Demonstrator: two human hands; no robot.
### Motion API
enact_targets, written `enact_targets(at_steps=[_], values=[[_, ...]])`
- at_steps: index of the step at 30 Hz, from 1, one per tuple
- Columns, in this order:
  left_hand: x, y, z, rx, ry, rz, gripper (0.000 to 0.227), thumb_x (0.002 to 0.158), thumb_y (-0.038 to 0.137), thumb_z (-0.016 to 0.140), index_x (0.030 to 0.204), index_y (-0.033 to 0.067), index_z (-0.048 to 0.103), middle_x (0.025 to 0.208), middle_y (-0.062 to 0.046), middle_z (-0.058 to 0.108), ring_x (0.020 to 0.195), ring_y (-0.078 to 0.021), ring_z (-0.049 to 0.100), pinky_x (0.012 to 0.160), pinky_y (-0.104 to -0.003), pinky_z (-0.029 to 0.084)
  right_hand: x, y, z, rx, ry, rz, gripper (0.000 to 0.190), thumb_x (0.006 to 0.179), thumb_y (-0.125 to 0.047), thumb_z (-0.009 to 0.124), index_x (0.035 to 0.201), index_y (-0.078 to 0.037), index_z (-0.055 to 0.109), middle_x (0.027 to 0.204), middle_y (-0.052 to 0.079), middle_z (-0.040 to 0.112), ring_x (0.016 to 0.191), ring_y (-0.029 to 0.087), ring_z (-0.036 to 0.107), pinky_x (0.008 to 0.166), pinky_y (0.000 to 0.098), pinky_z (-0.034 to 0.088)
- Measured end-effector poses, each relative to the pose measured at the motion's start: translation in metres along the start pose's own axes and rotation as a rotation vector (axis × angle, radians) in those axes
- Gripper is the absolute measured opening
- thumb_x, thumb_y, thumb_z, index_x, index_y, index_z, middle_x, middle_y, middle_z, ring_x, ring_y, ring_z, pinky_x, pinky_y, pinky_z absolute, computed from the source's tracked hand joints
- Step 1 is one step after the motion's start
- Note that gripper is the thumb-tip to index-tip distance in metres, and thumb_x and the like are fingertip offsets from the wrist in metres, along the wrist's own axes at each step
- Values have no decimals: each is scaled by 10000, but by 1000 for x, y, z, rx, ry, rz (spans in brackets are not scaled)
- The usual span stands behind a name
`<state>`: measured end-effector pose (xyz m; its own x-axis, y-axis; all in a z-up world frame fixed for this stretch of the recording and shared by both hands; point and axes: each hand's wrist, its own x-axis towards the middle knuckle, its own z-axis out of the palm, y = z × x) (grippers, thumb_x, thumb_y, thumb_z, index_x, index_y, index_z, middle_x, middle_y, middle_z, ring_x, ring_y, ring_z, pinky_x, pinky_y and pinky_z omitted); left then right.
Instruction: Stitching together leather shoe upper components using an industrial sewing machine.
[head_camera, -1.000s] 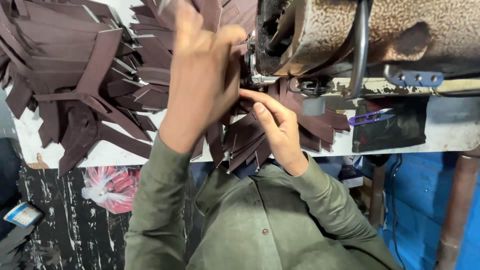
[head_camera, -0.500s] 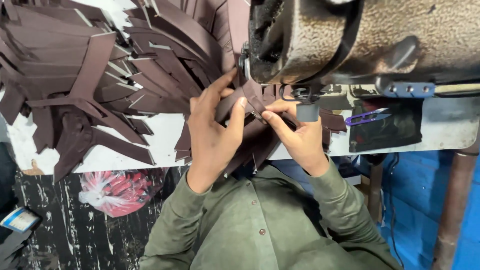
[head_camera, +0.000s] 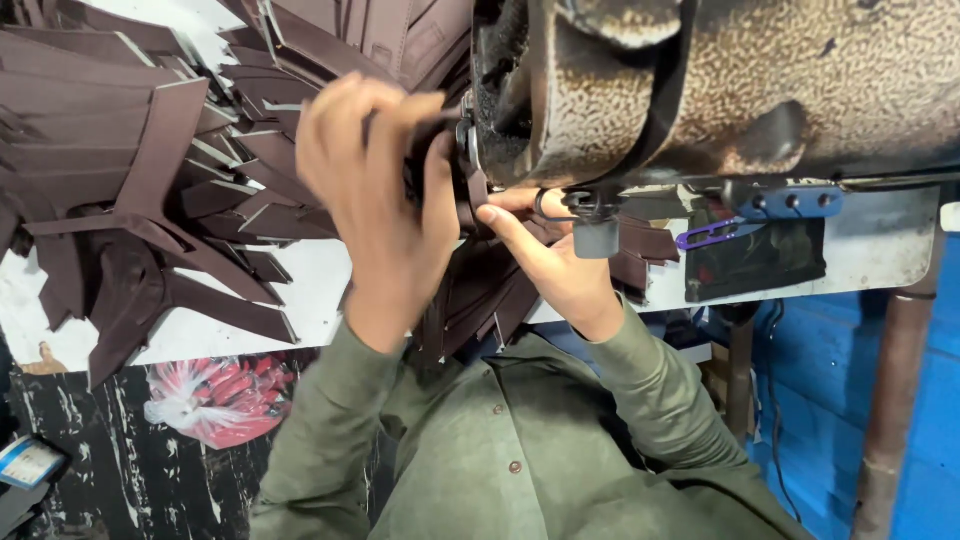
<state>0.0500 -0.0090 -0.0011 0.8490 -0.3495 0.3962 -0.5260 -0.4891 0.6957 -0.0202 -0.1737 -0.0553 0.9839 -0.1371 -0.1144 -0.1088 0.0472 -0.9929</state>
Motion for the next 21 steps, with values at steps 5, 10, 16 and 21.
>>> enact_targets(at_steps=[5, 10, 16, 21], values=[[-45, 24, 29, 240, 146, -211, 125, 990, 196, 677, 1013, 85, 624, 1352, -167, 514, 1442, -413, 366, 1240, -619, 224, 8, 16, 1, 264, 54, 150, 119, 970, -4, 739, 934, -33, 630, 1099, 62, 739, 970, 102, 689, 871, 261, 571], [-53, 24, 33, 117, 128, -250, 101, 1050, 162, 609, 1044, 62, 616, 1436, -188, 501, 1521, -450, 297, 1272, -657, 196, 7, 6, 0, 243, 20, 152, 75, 986, -10, 723, 1050, 14, 694, 1089, 72, 746, 949, 111, 697, 862, 263, 579], [-30, 21, 26, 216, 104, -209, 104, 1039, 155, 623, 1101, 82, 663, 1406, -164, 526, 1512, -429, 309, 1248, -670, 202, -5, -27, -23, -160, 15, 44, 225, 956, -94, 767, 1149, 18, 734, 1040, 74, 734, 902, 143, 683, 813, 286, 558], [-30, 24, 19, 324, 95, -134, 134, 1030, 164, 684, 1133, 82, 659, 1387, -154, 540, 1491, -418, 349, 1229, -619, 288, -13, -12, -57, -797, -13, -197, 480, 772, -196, 897, 1140, 20, 677, 1085, 166, 684, 992, 322, 641, 866, 411, 523]])
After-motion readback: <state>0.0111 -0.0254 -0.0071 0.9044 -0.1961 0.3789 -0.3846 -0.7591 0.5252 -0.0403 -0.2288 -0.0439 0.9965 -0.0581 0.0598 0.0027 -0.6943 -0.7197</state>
